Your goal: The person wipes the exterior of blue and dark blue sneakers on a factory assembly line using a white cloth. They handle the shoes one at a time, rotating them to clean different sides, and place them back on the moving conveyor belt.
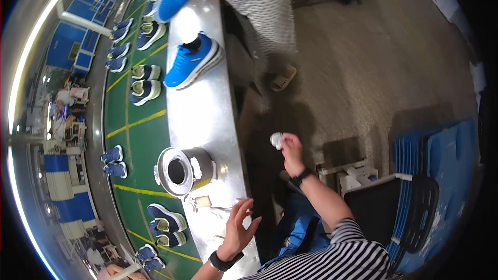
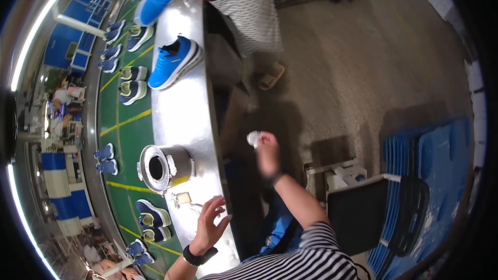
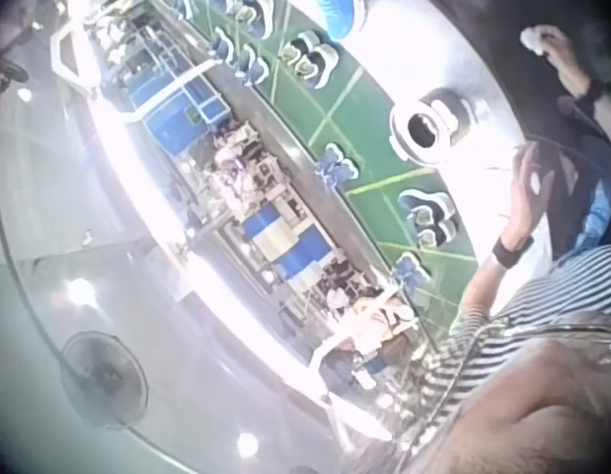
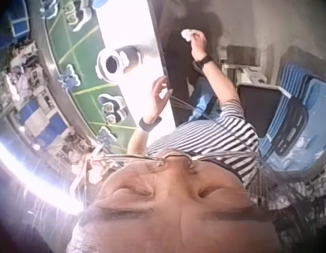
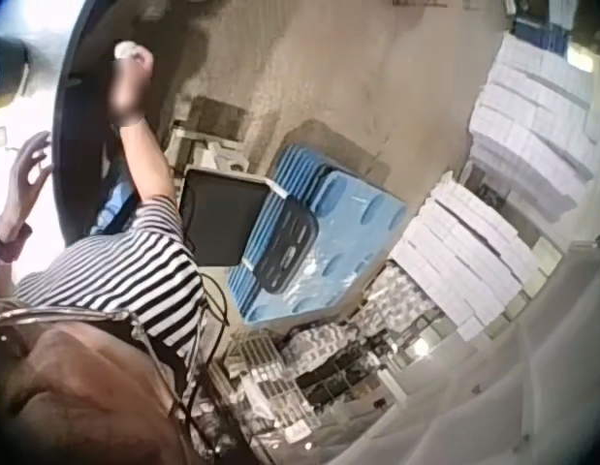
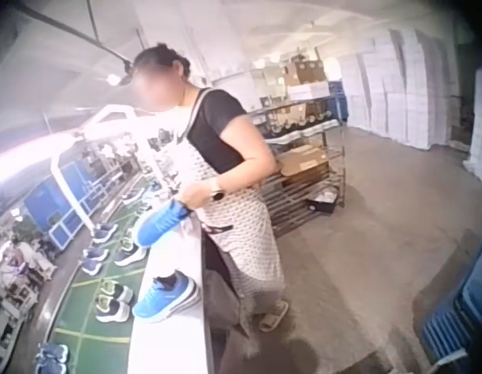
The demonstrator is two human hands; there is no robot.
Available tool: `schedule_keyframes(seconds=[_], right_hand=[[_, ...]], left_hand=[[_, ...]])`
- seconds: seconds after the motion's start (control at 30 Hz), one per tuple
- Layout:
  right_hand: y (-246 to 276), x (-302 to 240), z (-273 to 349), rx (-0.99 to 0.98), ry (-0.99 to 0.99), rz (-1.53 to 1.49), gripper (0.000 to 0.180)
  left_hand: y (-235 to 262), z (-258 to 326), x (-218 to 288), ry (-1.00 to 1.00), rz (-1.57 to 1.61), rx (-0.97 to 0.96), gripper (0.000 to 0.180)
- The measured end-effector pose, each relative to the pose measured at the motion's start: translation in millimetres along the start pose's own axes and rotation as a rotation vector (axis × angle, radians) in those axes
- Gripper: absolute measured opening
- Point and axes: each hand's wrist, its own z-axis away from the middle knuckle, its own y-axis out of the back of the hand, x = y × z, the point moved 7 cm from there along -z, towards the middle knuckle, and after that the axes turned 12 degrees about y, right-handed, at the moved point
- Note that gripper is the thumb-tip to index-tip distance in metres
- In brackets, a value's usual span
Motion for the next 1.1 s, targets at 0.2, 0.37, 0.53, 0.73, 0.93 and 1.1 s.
schedule_keyframes(seconds=[0.2, 0.37, 0.53, 0.73, 0.93, 1.1], right_hand=[[-149, 69, -84, -0.296, 0.048, 0.455, 0.040], [-68, 116, -77, -0.557, 0.013, 0.650, 0.026], [40, 34, 58, -0.870, -0.427, 0.912, 0.013], [-56, -45, 256, -1.932, -0.208, 0.981, 0.027], [-220, -42, 400, -2.175, 0.320, 0.737, 0.019], [-267, -57, 494, -2.094, 0.479, 0.398, 0.013]], left_hand=[[8, 32, -12, 0.147, 0.032, 0.046, 0.038], [25, 82, -40, 0.319, 0.098, 0.087, 0.035], [52, 152, -59, 0.325, 0.132, 0.291, 0.035], [24, 242, -94, 0.479, 0.219, 0.492, 0.035], [-29, 311, -118, 0.520, 0.364, 0.562, 0.037], [-54, 399, -142, 0.672, 0.456, 0.754, 0.036]])
